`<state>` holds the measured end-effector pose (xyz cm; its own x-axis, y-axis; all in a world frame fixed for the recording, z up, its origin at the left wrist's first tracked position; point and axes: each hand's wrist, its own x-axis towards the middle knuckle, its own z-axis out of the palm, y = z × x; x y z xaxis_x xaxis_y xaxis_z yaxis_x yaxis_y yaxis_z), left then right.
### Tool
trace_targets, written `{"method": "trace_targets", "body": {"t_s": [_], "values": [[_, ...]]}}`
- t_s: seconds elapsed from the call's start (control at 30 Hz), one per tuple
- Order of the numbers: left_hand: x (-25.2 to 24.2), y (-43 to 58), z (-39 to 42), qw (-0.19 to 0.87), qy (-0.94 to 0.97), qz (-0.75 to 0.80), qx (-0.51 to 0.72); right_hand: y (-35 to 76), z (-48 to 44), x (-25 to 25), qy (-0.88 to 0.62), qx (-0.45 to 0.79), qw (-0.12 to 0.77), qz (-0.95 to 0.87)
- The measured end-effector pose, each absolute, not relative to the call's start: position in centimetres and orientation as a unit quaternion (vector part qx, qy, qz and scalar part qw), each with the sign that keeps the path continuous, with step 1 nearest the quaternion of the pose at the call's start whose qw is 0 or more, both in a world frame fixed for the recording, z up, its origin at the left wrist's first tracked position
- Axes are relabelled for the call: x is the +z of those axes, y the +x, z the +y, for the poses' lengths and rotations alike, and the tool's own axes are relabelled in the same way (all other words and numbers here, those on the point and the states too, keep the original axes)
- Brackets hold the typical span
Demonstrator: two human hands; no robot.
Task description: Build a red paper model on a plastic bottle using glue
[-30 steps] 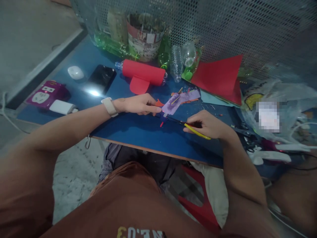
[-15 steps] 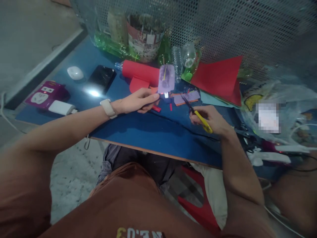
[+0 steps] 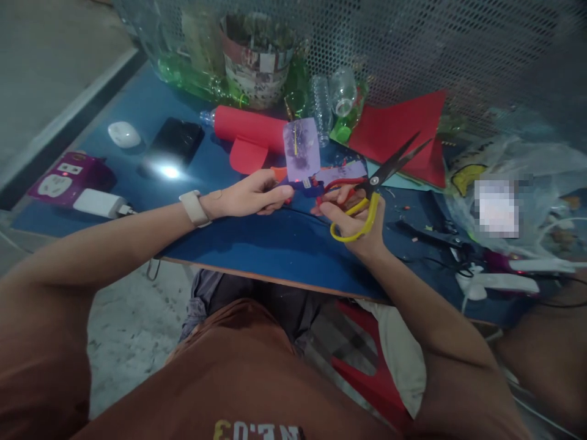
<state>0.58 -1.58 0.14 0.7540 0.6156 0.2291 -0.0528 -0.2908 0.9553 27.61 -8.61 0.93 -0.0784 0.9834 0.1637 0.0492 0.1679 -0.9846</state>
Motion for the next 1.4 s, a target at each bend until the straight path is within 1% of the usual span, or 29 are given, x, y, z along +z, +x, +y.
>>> {"method": "trace_targets", "body": {"t_s": [0.3, 0.47, 0.6, 0.7, 0.83, 1.03, 1.27, 1.4], "values": [[0.5, 0.8, -1.9, 0.559, 0.755, 0.175, 0.295, 27.7, -9.6, 1.7, -0.459, 0.444, 0.498, -0.587], [0.4, 0.9, -2.1, 0.56, 0.751, 0.181, 0.3, 27.9, -9.4, 1.9, -0.474, 0.441, 0.477, -0.594], [0.2, 1.0, -2.4, 0.572, 0.703, 0.216, 0.362, 28.2, -9.1, 1.4, -0.465, 0.463, 0.472, -0.589], [0.0, 0.8, -2.3, 0.577, 0.669, 0.231, 0.408, 28.2, -9.1, 0.9, -0.44, 0.485, 0.49, -0.576], [0.2, 0.7, -2.2, 0.581, 0.682, 0.224, 0.385, 28.2, -9.3, 0.7, -0.429, 0.5, 0.506, -0.556], [0.4, 0.8, -2.2, 0.588, 0.695, 0.219, 0.352, 29.0, -9.3, 0.6, -0.435, 0.522, 0.454, -0.577], [0.1, 0.7, -2.3, 0.597, 0.691, 0.216, 0.346, 28.6, -9.6, 0.6, -0.425, 0.527, 0.476, -0.562], [-0.3, 0.7, -2.1, 0.597, 0.691, 0.212, 0.348, 28.3, -9.6, 0.6, -0.413, 0.53, 0.509, -0.538]]}}
